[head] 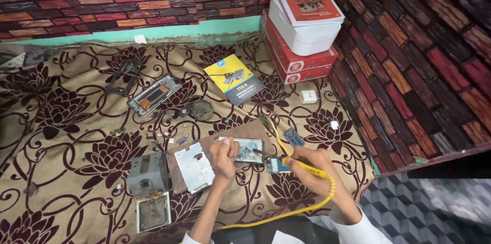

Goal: The person uses a soldering iron to work on a small circuit board placed on a floral-patterned surface. They hold the board with one hand and apply the soldering iron with the other, focusing on specific points on the board. Various electronic components and tools are scattered around the workspace.

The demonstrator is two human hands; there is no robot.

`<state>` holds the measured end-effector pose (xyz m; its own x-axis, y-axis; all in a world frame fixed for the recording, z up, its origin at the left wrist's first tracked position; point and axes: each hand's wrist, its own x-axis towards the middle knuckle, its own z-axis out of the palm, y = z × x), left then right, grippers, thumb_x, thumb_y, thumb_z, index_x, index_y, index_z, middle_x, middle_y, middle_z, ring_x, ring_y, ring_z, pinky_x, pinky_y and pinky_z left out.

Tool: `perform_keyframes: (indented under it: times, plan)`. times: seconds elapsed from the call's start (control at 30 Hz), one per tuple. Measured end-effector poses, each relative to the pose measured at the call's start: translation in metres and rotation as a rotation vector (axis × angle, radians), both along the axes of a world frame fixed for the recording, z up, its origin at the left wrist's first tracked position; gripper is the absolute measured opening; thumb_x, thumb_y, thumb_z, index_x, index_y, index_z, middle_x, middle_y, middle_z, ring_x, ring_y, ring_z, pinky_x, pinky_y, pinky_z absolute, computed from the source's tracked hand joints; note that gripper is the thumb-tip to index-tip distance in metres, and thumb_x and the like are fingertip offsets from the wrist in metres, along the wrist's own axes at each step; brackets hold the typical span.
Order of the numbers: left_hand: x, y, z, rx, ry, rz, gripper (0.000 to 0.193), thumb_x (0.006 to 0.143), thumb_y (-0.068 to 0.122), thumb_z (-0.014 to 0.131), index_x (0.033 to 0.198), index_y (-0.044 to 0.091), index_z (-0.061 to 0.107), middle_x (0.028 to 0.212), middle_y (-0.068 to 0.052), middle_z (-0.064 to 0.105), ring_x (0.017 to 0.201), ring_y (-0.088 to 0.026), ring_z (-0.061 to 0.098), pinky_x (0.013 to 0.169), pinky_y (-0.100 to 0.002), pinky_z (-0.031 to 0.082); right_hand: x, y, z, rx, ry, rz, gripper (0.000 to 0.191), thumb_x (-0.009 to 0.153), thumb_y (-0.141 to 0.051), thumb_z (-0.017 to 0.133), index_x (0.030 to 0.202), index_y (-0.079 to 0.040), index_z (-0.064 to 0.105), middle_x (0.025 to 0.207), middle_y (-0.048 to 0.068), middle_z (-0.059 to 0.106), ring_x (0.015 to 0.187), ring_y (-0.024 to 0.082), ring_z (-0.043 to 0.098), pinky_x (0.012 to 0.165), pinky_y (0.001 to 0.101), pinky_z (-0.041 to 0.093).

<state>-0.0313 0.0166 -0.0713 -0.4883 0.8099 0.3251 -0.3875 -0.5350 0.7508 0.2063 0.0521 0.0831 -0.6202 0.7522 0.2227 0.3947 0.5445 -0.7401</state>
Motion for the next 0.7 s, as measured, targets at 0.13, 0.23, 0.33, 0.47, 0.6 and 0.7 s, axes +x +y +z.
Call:
perform_keyframes:
  times: [0.13, 0.23, 0.33, 0.47, 0.6, 0.7]
  plan:
    - [0.000, -0.001, 0.002, 0.009, 0.006, 0.000, 0.042, 0.100, 0.015, 0.041, 0.060, 0.007, 0.030, 0.058, 0.001, 0.025, 0.052, -0.012, 0.027, 0.051, -0.033, 0.022, -0.002, -0.003, 0.006, -0.002, -0.021, -0.014, 0.023, 0.086, -0.018, 0.070, 0.073, -0.001, 0.063, 0.043, 0.008, 0.045, 0.036, 0.017, 0.042, 0.041, 0.0353, 0.033]
    - [0.001, -0.002, 0.004, 0.006, -0.016, -0.002, 0.042, 0.100, 0.015, 0.042, 0.060, 0.007, 0.030, 0.059, 0.000, 0.025, 0.053, -0.012, 0.027, 0.051, -0.033, 0.023, -0.003, -0.007, 0.011, -0.023, -0.042, -0.044, 0.023, 0.085, -0.018, 0.070, 0.072, 0.000, 0.063, 0.043, 0.009, 0.043, 0.036, 0.017, 0.040, 0.041, 0.0354, 0.031]
    - [0.001, -0.002, 0.006, 0.010, 0.001, 0.000, 0.043, 0.100, 0.016, 0.041, 0.060, 0.006, 0.031, 0.058, 0.000, 0.025, 0.052, -0.012, 0.027, 0.051, -0.033, 0.022, -0.005, -0.009, 0.013, -0.048, -0.055, -0.069, 0.024, 0.085, -0.018, 0.070, 0.072, 0.000, 0.062, 0.042, 0.009, 0.043, 0.036, 0.016, 0.041, 0.040, 0.0355, 0.032]
    - [0.002, -0.002, 0.007, 0.006, 0.024, 0.022, 0.043, 0.100, 0.017, 0.041, 0.060, 0.006, 0.031, 0.057, -0.001, 0.026, 0.052, -0.012, 0.028, 0.051, -0.033, 0.023, -0.005, -0.010, 0.017, -0.040, -0.073, -0.066, 0.024, 0.085, -0.020, 0.069, 0.071, -0.001, 0.063, 0.043, 0.008, 0.044, 0.036, 0.016, 0.043, 0.041, 0.0357, 0.033]
    - [0.003, -0.002, 0.006, 0.011, 0.016, 0.009, 0.044, 0.100, 0.017, 0.041, 0.060, 0.006, 0.031, 0.058, -0.001, 0.026, 0.053, -0.013, 0.029, 0.052, -0.033, 0.023, -0.006, -0.010, 0.023, 0.003, -0.075, -0.015, 0.024, 0.086, -0.020, 0.069, 0.073, -0.001, 0.064, 0.046, 0.009, 0.045, 0.038, 0.019, 0.043, 0.043, 0.0371, 0.033]
    - [0.004, -0.001, 0.005, 0.008, -0.001, 0.013, 0.044, 0.101, 0.018, 0.041, 0.060, 0.006, 0.031, 0.059, -0.001, 0.027, 0.053, -0.013, 0.030, 0.052, -0.033, 0.024, -0.008, -0.008, 0.027, 0.027, -0.074, 0.052, 0.025, 0.088, -0.022, 0.068, 0.075, -0.001, 0.063, 0.049, 0.010, 0.045, 0.041, 0.022, 0.041, 0.044, 0.0378, 0.033]
